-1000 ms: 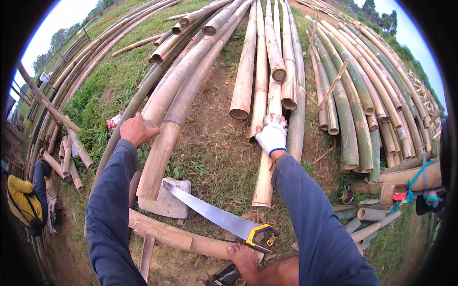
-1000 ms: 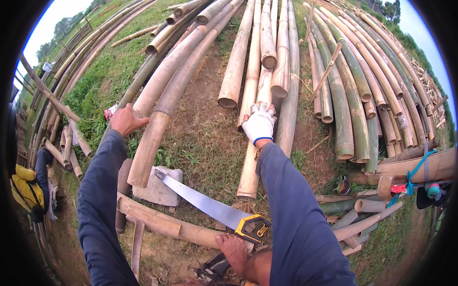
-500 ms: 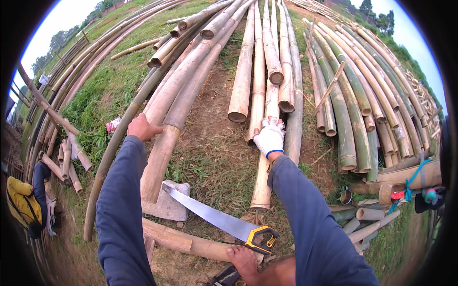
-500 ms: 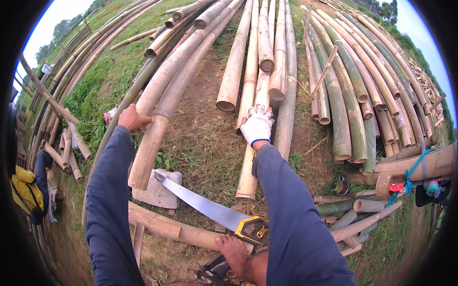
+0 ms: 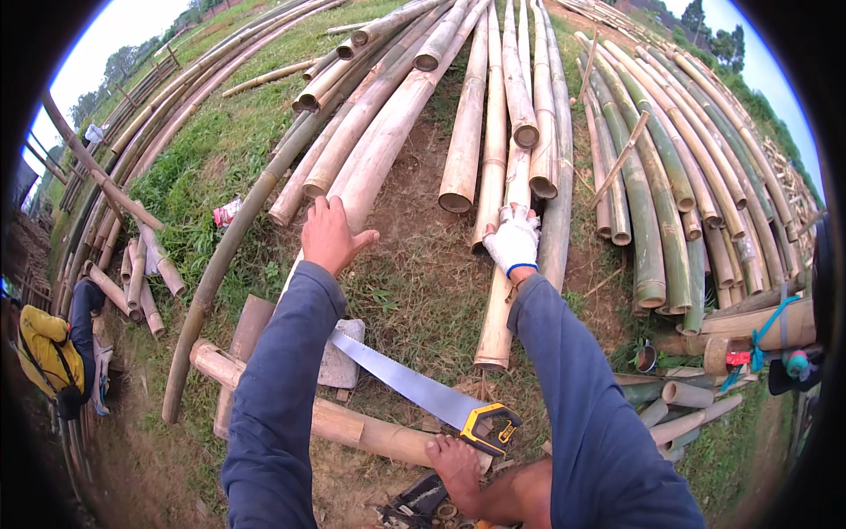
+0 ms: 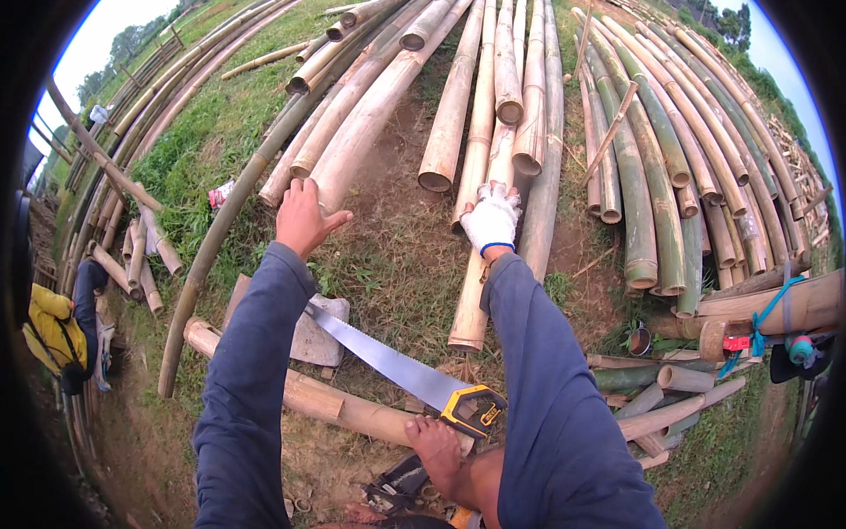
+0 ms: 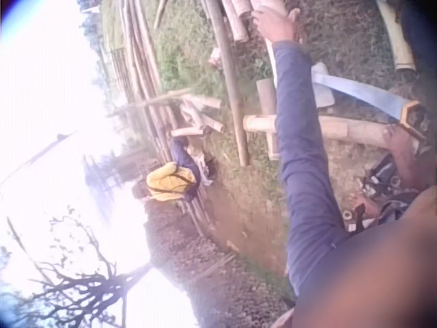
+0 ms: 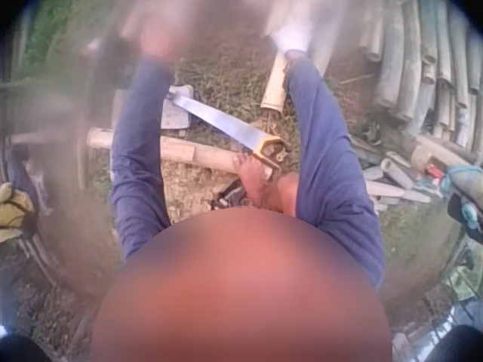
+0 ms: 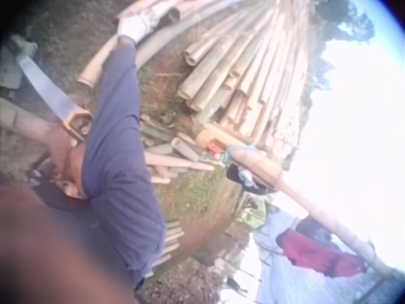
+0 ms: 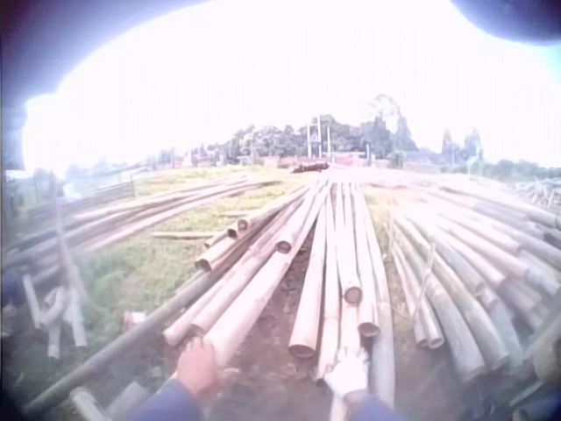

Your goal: The person sits on the ground and uses a hand saw to cut bamboo poles into shorter sections. They repeatedly position a bamboo pole on a makeshift stand, saw through it, and then move the cut pieces aside.

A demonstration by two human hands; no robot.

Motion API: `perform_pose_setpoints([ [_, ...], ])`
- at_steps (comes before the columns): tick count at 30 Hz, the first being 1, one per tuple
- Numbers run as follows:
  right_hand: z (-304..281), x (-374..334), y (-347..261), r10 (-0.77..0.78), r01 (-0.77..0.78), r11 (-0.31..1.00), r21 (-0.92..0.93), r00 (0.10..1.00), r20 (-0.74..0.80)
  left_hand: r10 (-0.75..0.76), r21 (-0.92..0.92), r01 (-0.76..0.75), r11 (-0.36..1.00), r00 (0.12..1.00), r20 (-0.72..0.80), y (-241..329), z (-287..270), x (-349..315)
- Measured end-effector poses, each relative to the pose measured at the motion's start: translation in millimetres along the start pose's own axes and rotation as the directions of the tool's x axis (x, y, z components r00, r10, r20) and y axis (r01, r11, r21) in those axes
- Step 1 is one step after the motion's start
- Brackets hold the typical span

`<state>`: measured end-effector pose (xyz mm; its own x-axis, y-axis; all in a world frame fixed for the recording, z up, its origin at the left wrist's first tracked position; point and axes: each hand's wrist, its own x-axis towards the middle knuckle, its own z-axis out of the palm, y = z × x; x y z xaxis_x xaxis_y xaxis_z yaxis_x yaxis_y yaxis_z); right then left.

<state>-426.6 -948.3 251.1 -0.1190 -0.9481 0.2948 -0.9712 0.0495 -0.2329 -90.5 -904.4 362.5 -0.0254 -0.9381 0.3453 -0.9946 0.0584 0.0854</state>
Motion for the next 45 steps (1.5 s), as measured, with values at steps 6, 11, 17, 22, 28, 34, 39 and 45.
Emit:
perform_pose_setpoints([
  [6, -4, -1, -4, 0.029, -0.028, 0.999, -0.037, 0.999, 0.016, -0.205, 0.033, 0.203, 0.979, 0.957, 0.204, 7, 37, 23],
  [11, -6, -2, -4, 0.014, -0.014, 1.000, -0.012, 0.999, 0.032, -0.306, 0.011, 0.319, 0.948, 0.895, 0.324, 10, 53, 32],
  [17, -4, -1, -3, 0.021, -0.021, 1.000, 0.001, 1.000, 0.020, -0.308, -0.124, 0.413, 0.902, 0.818, 0.487, 23, 54, 30],
  [22, -2, 2, -3, 0.032, -0.032, 0.999, 0.005, 0.999, 0.025, -0.273, -0.105, 0.368, 0.924, 0.826, 0.494, 25, 39, 28],
  [28, -1, 3, -4, 0.033, -0.032, 0.999, -0.038, 0.999, 0.023, -0.234, -0.143, 0.342, 0.929, 0.840, 0.490, 31, 4, -18],
  [34, 3, 5, -4, 0.016, -0.017, 0.996, -0.084, 1.000, -0.008, -0.170, -0.321, 0.382, 0.867, 0.831, 0.530, -12, -95, -201],
  [39, 14, 7, 3, -0.011, 0.003, 0.997, -0.081, 0.995, -0.103, -0.364, -0.043, 0.526, 0.850, 0.643, 0.674, -46, -240, -405],
  [45, 17, 3, 10, 0.080, -0.063, 0.995, 0.083, 0.971, -0.225, -0.631, 0.291, 0.560, 0.776, 0.694, 0.347, -62, -308, -640],
])
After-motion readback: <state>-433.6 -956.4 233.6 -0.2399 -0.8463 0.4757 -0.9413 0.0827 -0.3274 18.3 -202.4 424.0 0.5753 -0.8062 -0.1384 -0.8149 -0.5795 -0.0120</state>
